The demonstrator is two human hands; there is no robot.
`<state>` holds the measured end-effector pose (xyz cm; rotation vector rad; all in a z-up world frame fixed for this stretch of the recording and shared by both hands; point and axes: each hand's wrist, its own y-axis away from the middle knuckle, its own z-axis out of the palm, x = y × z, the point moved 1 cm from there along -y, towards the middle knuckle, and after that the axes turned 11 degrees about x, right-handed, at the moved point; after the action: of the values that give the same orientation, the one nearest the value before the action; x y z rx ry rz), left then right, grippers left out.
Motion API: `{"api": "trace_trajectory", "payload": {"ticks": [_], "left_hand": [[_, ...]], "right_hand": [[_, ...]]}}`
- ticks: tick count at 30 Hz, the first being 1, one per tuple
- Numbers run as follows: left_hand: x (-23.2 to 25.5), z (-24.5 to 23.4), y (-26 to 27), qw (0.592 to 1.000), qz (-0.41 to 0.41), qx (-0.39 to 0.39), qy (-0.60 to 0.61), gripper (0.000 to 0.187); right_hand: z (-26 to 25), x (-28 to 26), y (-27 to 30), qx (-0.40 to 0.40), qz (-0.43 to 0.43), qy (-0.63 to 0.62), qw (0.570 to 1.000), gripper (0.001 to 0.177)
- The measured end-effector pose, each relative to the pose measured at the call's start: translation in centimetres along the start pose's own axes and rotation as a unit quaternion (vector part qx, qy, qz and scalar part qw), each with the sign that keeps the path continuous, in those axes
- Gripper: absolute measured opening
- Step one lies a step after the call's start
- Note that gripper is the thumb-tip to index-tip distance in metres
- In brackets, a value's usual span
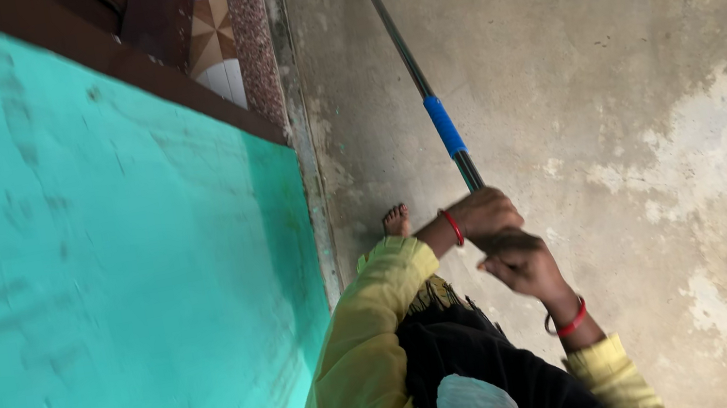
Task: The person mops a concrete floor by hand using a mop.
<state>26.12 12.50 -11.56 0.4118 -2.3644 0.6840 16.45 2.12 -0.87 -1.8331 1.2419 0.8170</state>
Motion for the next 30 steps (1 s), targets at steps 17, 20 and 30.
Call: {"api": "trace_trajectory", "payload": {"ticks": [17, 20, 30], "left_hand": [[-3.5, -0.6, 2.1, 0.998, 0.014, 0.043, -0.04, 0.028], [3.1, 2.1, 1.9, 0.999, 0.029, 0.006, -0.025, 0.026], [21.9, 8.1, 7.7, 0.997, 0.012, -0.062, 0.053, 0.022]], "right_hand": [[3.2, 0.2, -2.1, -0.052, -0.01, 0.071, 0.996, 0.02], [0.1, -3.6, 4.3, -0.021, 0.03, 0.044, 0.998, 0.019], [-1.0, -12.3, 22.8, 0.06, 0.123, -0.017, 0.991, 0.021]]}}
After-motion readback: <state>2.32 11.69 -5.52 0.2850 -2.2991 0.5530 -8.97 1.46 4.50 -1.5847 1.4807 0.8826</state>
